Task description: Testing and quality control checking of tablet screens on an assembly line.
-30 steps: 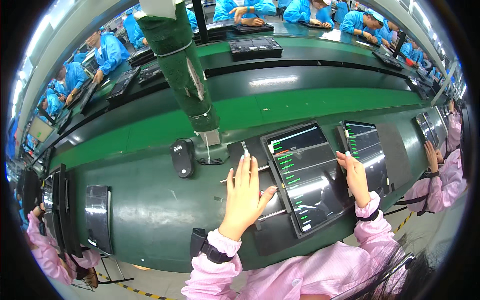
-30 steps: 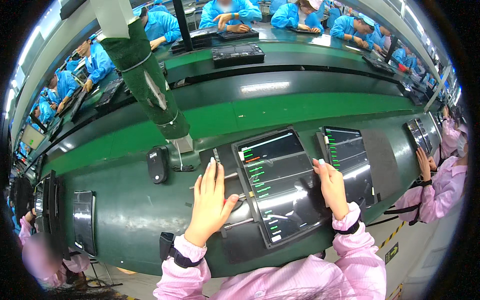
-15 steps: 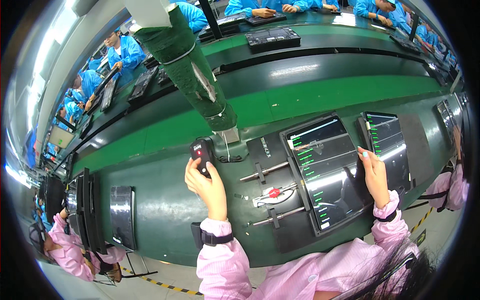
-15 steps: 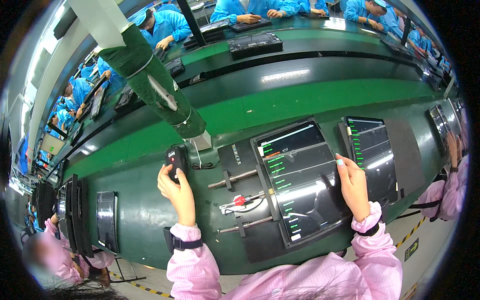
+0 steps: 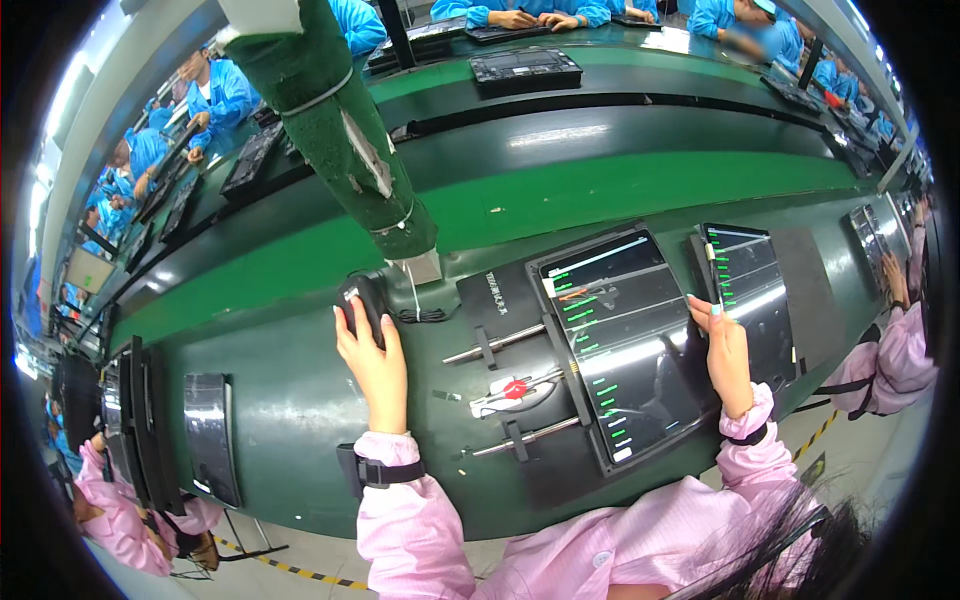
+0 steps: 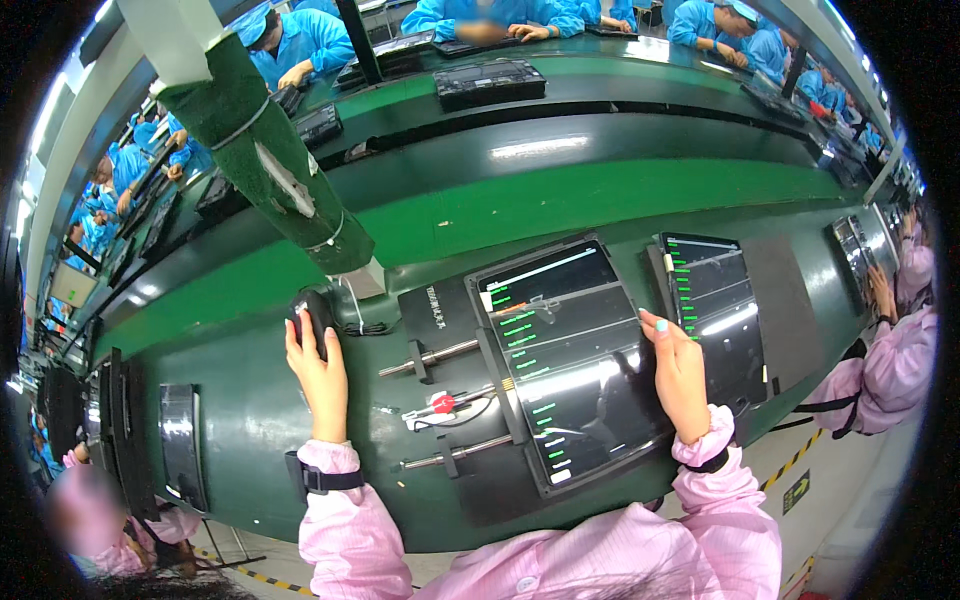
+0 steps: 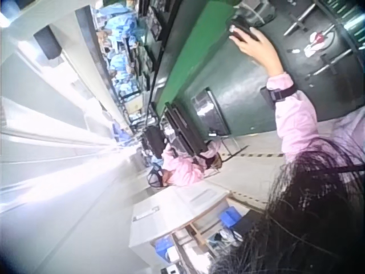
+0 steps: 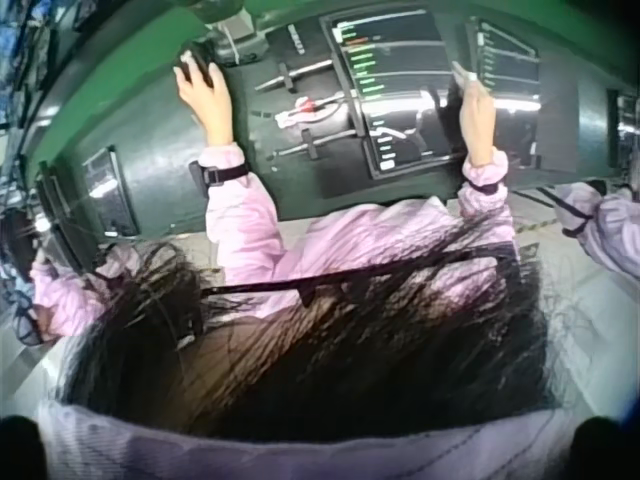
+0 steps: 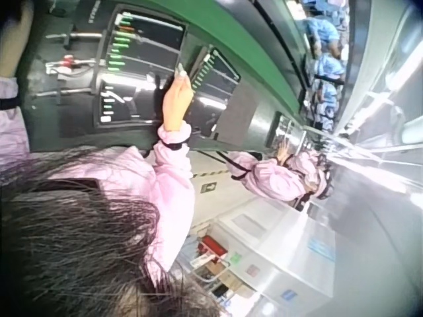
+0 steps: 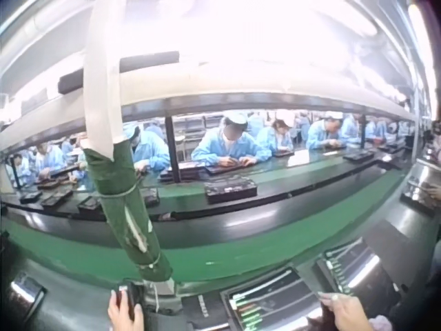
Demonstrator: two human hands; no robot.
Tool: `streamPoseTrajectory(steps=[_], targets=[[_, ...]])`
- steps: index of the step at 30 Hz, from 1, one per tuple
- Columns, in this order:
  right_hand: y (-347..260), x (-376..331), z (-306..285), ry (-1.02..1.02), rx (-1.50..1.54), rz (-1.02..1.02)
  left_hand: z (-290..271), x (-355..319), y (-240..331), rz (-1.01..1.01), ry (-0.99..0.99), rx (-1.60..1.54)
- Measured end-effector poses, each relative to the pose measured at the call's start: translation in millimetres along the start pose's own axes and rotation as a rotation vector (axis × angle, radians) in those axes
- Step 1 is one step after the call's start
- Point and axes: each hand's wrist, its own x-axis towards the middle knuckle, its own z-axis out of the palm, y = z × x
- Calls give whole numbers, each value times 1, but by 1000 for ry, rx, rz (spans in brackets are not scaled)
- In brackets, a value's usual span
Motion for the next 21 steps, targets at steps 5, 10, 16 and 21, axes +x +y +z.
streamPoseTrajectory(steps=[5, 10, 16, 21], targets=[[5, 3, -5, -20, -84, -54, 5, 2, 2, -21, -4, -24], [7, 4, -6, -55, 84, 33, -5, 1, 10, -12, -55, 13], [-2, 9, -24, -106, 415, 137, 3, 1, 9, -30, 16, -58], [-29, -3, -33, -354, 534, 65, 4, 0, 3, -23, 22, -62]])
